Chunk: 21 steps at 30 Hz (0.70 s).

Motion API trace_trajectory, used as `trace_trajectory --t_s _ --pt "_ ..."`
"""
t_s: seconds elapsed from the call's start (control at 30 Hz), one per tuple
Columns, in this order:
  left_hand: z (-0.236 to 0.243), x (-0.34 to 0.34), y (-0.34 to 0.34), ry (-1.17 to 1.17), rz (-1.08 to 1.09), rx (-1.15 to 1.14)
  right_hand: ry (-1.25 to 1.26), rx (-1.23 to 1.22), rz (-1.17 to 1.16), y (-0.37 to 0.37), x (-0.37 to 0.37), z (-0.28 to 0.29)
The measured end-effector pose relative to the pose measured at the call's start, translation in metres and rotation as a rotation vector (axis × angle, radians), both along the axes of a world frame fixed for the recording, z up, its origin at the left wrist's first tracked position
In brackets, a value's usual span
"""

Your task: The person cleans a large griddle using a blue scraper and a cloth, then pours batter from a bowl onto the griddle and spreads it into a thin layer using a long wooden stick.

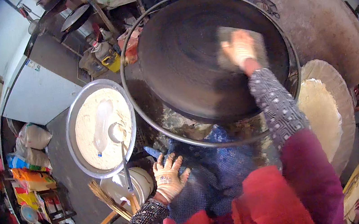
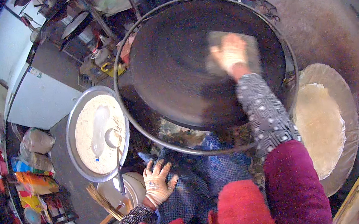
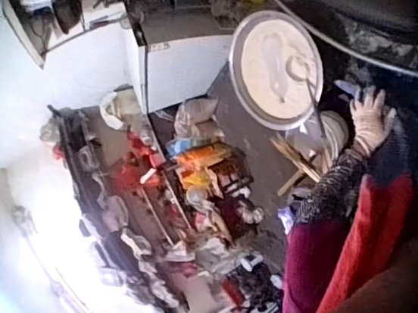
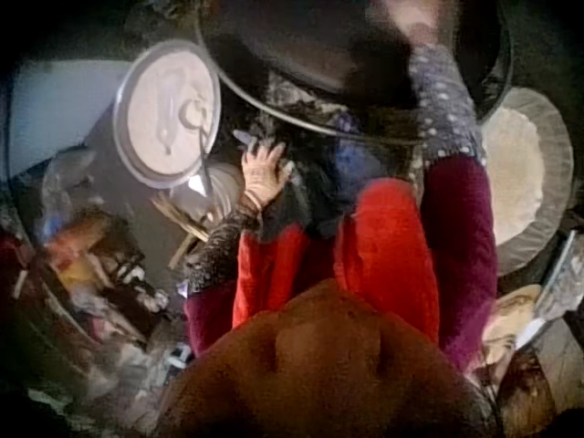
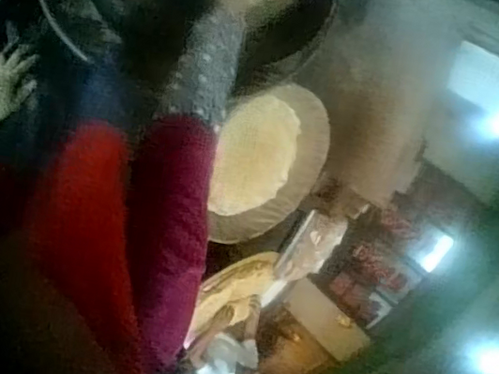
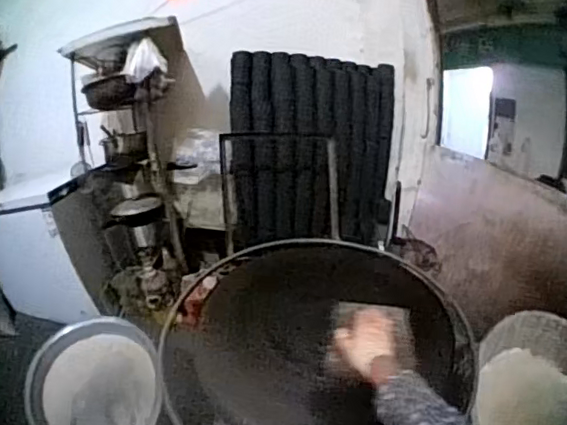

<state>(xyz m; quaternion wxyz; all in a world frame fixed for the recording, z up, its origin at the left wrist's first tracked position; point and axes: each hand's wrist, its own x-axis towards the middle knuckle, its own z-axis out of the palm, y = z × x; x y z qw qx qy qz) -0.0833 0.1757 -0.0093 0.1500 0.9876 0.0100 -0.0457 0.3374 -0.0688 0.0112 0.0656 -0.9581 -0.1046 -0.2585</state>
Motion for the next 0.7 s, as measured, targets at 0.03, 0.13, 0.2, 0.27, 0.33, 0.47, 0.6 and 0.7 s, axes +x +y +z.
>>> trace_trajectory --t_s 0.03,0.13,0.2,0.27,0.33,0.47,0.6,0.7 --pt "-0.001 0.000 0.001 0.009 0.007 -0.013 0.137 0.119 0.207 0.049 -0.017 0.018" --pt "0.003 0.006 -0.006 0.021 -0.011 -0.025 0.321 0.119 0.604 0.162 -0.065 0.060" --pt "0.000 0.013 -0.014 -0.020 -0.026 -0.098 0.259 0.126 0.842 0.215 -0.075 0.041" --pt "-0.016 0.013 -0.015 -0.142 0.003 -0.329 0.107 0.168 0.886 0.275 -0.061 -0.022" --pt "-0.032 0.003 -0.003 -0.279 0.114 -0.389 0.351 -0.025 0.891 0.280 -0.061 0.015" --pt "-0.017 0.047 0.048 -0.279 0.179 -0.138 0.270 0.055 0.614 0.250 0.025 -0.002" --pt "0.012 0.124 0.114 -0.374 0.083 0.191 0.371 0.082 0.250 0.137 0.090 0.043" --pt "0.014 0.173 0.140 -0.262 -0.296 0.501 0.147 0.068 0.049 0.036 0.135 0.009"
